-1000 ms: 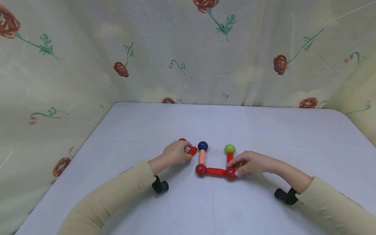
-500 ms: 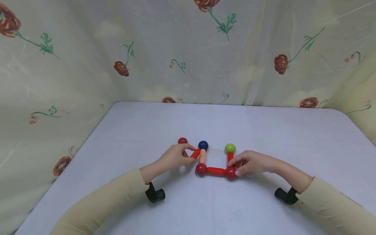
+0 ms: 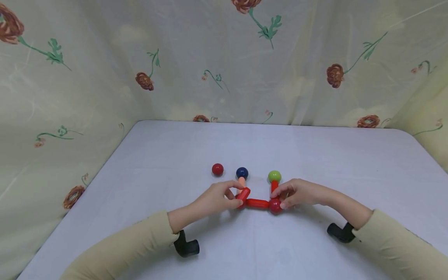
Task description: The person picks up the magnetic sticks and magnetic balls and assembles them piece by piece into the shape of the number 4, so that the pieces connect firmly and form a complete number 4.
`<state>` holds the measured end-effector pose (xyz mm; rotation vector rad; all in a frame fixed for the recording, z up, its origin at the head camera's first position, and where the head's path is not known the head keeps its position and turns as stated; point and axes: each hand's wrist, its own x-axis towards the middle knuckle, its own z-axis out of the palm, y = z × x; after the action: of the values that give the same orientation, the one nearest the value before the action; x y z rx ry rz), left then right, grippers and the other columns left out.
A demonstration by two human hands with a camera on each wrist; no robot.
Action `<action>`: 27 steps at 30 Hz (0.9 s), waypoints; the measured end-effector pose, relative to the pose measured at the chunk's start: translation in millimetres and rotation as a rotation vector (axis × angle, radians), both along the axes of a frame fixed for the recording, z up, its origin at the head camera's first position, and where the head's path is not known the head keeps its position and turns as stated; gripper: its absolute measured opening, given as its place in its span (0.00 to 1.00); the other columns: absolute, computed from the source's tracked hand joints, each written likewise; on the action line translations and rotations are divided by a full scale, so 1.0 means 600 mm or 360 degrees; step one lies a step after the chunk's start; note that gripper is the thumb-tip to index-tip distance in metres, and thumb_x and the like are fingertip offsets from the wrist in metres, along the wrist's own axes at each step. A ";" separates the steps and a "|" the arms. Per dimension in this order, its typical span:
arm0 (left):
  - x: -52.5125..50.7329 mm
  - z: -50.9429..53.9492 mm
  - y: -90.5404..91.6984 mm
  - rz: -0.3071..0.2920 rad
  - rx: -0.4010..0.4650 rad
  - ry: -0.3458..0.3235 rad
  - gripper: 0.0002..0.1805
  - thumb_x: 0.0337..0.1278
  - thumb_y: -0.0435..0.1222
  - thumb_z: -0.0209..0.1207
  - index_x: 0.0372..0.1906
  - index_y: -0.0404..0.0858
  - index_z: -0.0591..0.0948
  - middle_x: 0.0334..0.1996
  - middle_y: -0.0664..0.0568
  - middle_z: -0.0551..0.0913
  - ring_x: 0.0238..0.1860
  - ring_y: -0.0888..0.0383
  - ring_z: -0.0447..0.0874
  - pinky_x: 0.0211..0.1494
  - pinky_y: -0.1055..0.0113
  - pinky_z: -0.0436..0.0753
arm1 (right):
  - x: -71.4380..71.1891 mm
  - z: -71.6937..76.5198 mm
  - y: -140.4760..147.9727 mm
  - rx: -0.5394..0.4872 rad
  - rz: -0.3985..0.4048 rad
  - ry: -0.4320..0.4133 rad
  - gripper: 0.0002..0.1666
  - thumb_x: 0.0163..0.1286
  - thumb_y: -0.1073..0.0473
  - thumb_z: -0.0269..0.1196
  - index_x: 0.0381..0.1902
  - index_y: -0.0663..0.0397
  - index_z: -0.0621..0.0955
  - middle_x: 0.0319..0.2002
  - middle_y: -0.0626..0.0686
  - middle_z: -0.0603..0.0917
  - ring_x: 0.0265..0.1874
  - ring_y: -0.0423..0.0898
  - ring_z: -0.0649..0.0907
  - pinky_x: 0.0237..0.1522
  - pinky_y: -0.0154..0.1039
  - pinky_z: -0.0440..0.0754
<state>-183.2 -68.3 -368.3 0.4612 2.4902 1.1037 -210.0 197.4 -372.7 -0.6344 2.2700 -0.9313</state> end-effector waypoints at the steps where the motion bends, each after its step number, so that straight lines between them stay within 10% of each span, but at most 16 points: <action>1: 0.005 0.001 0.003 -0.0019 0.0020 -0.0010 0.21 0.51 0.36 0.62 0.53 0.43 0.75 0.26 0.54 0.77 0.28 0.59 0.74 0.26 0.71 0.73 | 0.000 0.000 0.000 0.0003 0.0007 0.0007 0.20 0.57 0.62 0.64 0.49 0.58 0.79 0.37 0.51 0.77 0.36 0.44 0.74 0.31 0.34 0.78; 13: 0.047 -0.002 0.048 -0.0129 0.0092 -0.0235 0.18 0.49 0.34 0.64 0.49 0.41 0.77 0.22 0.55 0.79 0.25 0.60 0.75 0.27 0.73 0.71 | -0.001 0.001 0.001 -0.0022 0.0039 0.0019 0.19 0.58 0.62 0.64 0.48 0.58 0.79 0.37 0.51 0.77 0.36 0.45 0.74 0.32 0.35 0.78; 27: 0.058 -0.022 0.083 -0.0191 -0.0004 -0.0212 0.18 0.50 0.36 0.64 0.48 0.42 0.77 0.17 0.55 0.76 0.18 0.61 0.71 0.22 0.76 0.69 | -0.001 -0.002 0.002 -0.0021 0.0035 0.0004 0.19 0.57 0.62 0.64 0.49 0.58 0.78 0.38 0.51 0.78 0.35 0.45 0.74 0.31 0.35 0.78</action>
<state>-148.6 -18.4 -381.6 0.5115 2.3169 1.0490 -210.3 198.8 -373.6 -0.6651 2.2565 -0.9359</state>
